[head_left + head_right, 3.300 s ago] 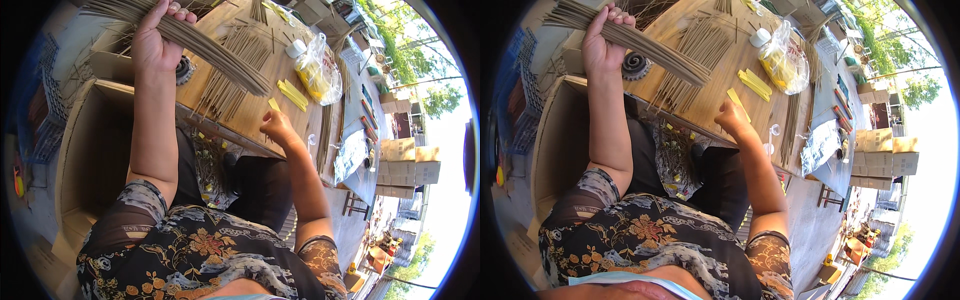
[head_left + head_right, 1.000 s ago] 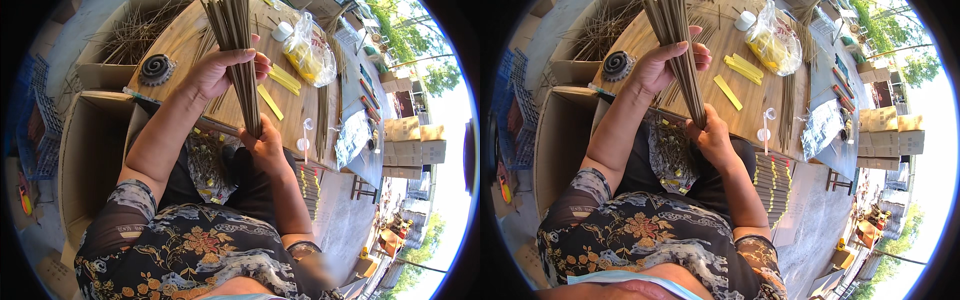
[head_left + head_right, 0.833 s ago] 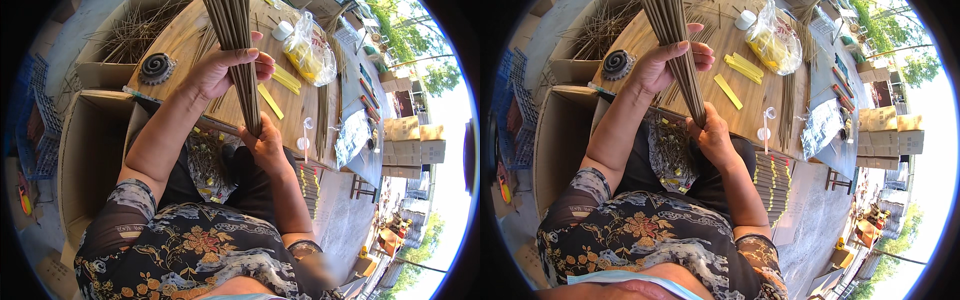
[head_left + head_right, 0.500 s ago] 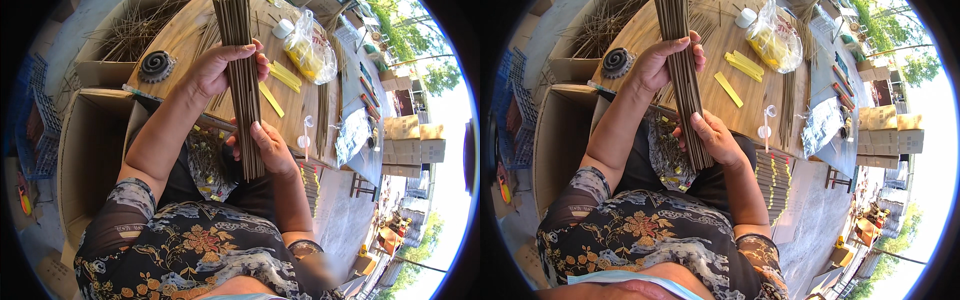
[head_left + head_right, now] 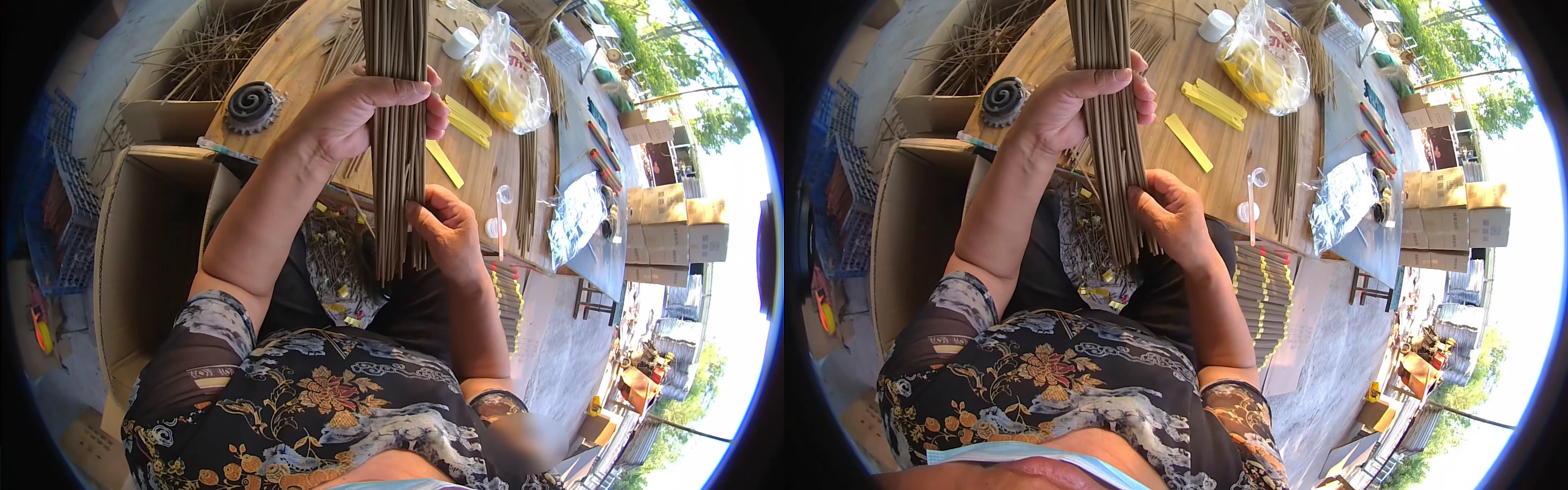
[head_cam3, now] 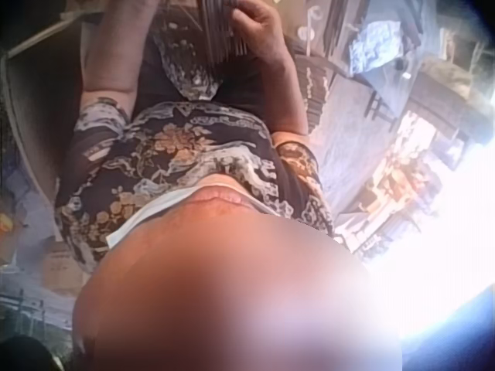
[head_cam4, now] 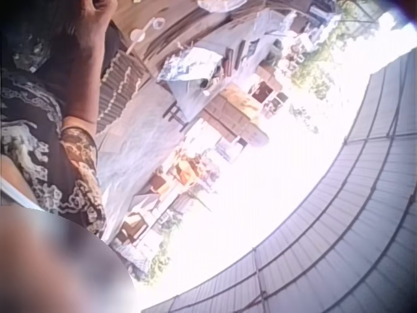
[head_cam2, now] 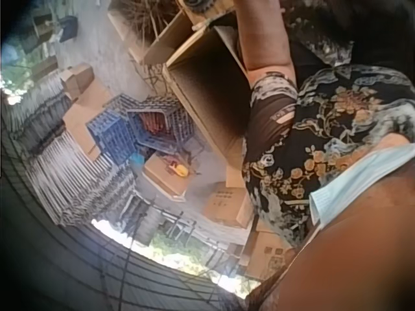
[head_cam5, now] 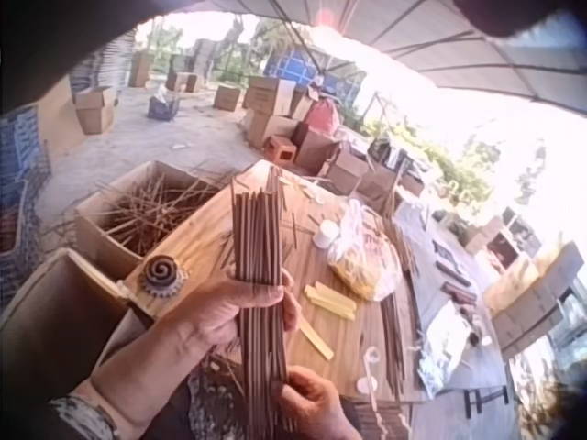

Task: The person gathers thin sticks from a cardboard box, aligns them into bundles, and secures the bundles with yellow tape. The person repeats this process multiple times, placing finished bundles on the table.

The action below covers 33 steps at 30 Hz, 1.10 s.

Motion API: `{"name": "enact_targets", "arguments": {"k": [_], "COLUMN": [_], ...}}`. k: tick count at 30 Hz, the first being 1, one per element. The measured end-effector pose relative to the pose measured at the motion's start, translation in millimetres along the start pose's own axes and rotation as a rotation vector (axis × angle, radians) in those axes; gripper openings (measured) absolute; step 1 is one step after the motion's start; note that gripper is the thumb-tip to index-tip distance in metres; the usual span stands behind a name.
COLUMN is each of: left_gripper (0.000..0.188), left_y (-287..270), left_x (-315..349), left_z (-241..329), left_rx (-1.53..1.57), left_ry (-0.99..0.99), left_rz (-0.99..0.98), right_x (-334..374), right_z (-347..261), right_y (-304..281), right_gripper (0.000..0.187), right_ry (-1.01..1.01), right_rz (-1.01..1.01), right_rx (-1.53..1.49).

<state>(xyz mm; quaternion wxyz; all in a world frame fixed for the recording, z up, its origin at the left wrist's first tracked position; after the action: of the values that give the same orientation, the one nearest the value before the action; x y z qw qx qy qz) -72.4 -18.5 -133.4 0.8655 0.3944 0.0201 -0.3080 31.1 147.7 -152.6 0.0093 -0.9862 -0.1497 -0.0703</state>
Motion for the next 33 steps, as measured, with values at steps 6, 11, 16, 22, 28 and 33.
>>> {"name": "enact_targets", "arguments": {"k": [6, 11, 16, 22, 28, 33], "left_gripper": [0.021, 0.021, 0.022, 0.02, 0.013, 0.009], "left_y": [-7, -9, -12, -16, -36, -44], "left_x": [-5, -5, -6, -5, -5, 9], "left_z": [-4, -5, -7, -7, 23, 43], "left_rx": [0.058, 0.025, 0.013, -0.008, -0.026, 0.117], "left_ry": [-0.046, -0.101, -0.098, -0.075, 0.158, 0.136], "left_rz": [0.024, 0.118, 0.146, 0.118, 0.194, 0.263], "right_x": [-4, -14, -15, -10, 10, 12], "right_z": [1, -4, -20, -30, -12, -13], "right_y": [-1, 5, 5, 9, -8, -21], "right_gripper": [0.019, 0.037, 0.042, 0.028, 0.024, 0.022], "right_ry": [-0.015, -0.448, -0.525, -0.429, -0.209, 0.06], "right_rz": [0.017, 0.216, 0.134, 0.092, -0.079, 0.025], "right_rx": [-0.202, 0.328, 0.701, 0.754, 0.891, 0.445]}}
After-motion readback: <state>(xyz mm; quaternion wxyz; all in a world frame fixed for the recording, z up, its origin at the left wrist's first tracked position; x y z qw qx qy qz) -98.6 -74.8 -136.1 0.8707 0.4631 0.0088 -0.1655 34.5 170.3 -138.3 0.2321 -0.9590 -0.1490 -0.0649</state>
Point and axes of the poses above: each hand's wrist, its own x-axis away from the middle knuckle, its own y-axis out of the palm, z = x × y, the point moved 1 cm from there along -x, towards the middle knuckle, and after that the axes turned 2 degrees about -x, right-handed, at the moved point
